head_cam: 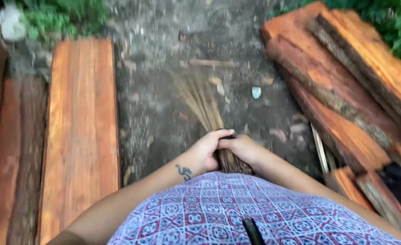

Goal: Sweeping wood scraps, leaves, and debris on the ground using a handheld broom.

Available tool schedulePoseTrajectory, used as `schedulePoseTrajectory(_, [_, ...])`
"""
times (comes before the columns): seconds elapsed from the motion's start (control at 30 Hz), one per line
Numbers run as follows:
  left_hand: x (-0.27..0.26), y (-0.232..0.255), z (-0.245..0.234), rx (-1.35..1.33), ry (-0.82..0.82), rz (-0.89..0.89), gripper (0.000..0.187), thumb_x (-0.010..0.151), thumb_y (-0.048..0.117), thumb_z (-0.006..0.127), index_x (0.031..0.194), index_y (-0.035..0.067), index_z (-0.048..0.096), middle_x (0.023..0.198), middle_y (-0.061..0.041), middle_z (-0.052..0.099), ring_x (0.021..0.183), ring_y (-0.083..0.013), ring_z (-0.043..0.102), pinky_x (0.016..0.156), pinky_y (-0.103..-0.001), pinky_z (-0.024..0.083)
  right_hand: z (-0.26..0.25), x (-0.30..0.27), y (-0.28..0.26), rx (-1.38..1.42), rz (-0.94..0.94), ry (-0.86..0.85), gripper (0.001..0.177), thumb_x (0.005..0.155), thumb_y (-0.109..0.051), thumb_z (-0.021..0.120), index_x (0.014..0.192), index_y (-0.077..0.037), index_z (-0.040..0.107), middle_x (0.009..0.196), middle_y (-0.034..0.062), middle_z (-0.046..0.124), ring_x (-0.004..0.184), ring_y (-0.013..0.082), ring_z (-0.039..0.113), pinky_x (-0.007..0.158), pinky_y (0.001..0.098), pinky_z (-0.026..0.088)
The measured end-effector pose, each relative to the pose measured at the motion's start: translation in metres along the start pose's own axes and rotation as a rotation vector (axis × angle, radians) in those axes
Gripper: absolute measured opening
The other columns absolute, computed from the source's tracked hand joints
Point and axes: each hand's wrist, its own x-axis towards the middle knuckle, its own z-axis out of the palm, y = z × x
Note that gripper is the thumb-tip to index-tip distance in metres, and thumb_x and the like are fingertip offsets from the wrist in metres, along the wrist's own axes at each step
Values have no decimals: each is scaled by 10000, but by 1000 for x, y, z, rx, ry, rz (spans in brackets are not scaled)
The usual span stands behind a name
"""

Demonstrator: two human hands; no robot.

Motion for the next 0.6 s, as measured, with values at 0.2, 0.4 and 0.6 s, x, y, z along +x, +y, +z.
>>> schedulePoseTrajectory(0.2, [70, 142, 69, 180, 24, -105, 390, 849, 361, 696, 1075, 43, 688, 1066, -200, 741, 971, -385, 696, 923, -570, 533, -62, 107, -102, 237, -4, 135, 371, 867, -241, 665, 1015, 90, 741, 917, 189, 777, 730, 268, 744, 651, 382, 584])
schedulePoseTrajectory(0.4, [169, 240, 93, 133, -59, -65, 263, 877, 327, 696, 975, 84, 699, 925, -135, 735, 840, -316, 704, 822, -515, 566, -125, 220, -159, 440, 117, 108, 348, 884, -219, 627, 1045, 75, 721, 910, 183, 772, 729, 286, 744, 646, 395, 594])
schedulePoseTrajectory(0.6, [310, 372, 146, 52, -35, -129, 211, 897, 289, 698, 913, 79, 693, 868, -131, 727, 812, -319, 699, 819, -532, 579, -235, 370, -239, 436, 160, -24, 370, 887, -235, 599, 1091, 52, 712, 933, 186, 771, 733, 284, 742, 677, 405, 595])
